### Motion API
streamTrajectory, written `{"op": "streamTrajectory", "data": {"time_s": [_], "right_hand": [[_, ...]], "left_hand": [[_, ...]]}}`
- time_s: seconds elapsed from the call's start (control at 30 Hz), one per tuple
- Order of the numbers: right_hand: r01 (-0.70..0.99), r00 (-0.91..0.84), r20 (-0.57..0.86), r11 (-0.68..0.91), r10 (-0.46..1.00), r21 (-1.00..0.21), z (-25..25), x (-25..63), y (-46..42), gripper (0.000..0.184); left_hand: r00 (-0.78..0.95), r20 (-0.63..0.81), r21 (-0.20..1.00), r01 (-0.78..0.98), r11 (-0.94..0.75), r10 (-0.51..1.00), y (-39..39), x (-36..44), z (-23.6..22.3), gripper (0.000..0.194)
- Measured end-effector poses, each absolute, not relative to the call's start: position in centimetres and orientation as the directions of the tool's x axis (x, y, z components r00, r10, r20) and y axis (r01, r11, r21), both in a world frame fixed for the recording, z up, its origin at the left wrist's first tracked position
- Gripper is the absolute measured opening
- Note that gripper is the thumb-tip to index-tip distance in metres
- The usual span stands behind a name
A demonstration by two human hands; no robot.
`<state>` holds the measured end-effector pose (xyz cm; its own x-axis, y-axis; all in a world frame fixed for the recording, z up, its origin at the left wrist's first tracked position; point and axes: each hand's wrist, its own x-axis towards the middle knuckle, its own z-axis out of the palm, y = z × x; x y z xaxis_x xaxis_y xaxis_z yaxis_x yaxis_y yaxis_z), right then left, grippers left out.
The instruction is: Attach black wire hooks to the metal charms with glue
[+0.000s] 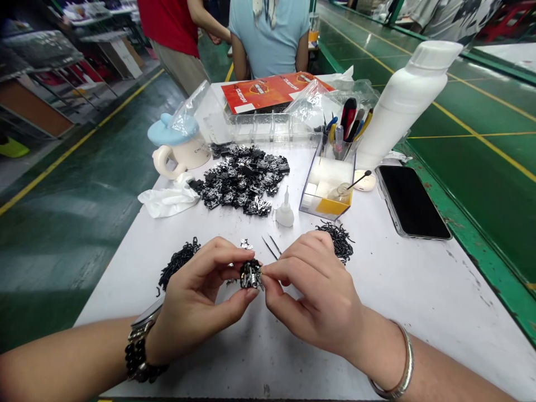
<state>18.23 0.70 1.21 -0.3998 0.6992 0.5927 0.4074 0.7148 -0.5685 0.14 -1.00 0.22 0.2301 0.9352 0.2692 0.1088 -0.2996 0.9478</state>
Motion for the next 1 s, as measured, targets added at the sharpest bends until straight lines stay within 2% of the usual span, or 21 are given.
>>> {"op": "streamTrajectory", "data": {"time_s": [0.13, 0.3, 0.43, 0.57, 0.8, 1.0], "right_hand": [[0.371, -0.386, 0.594, 0.708, 0.706, -0.601, 1.0, 18.1, 0.7, 0.01], [0.367, -0.391, 0.52, 0.647, 0.759, -0.668, 0.7, 18.0, 0.4, 0.01], [0.377, -0.395, 0.507, 0.638, 0.766, -0.671, 0.8, 18.0, 0.2, 0.01], [0.37, -0.404, 0.539, 0.671, 0.739, -0.642, 1.0, 18.1, 0.2, 0.009], [0.44, -0.455, 0.577, 0.734, 0.679, -0.518, 1.3, 18.3, 0.4, 0.011], [0.461, -0.474, 0.558, 0.732, 0.681, -0.502, 1.1, 18.4, 0.5, 0.011]], "left_hand": [[0.226, 0.269, 0.947, 0.118, -0.3, 0.936, -1.1, 0.1, 0.3, 0.038], [0.209, 0.274, 0.945, 0.123, -0.303, 0.939, -1.0, 0.1, 0.0, 0.037], [0.212, 0.339, 0.924, 0.109, -0.367, 0.917, -1.0, 0.1, -0.4, 0.042], [0.221, 0.355, 0.915, 0.118, -0.386, 0.908, -1.1, 0.0, -0.6, 0.043], [0.234, 0.342, 0.919, 0.118, -0.376, 0.91, -1.1, -0.1, -0.8, 0.042], [0.248, 0.344, 0.913, 0.138, -0.385, 0.905, -0.9, 0.1, -1.0, 0.04]]}}
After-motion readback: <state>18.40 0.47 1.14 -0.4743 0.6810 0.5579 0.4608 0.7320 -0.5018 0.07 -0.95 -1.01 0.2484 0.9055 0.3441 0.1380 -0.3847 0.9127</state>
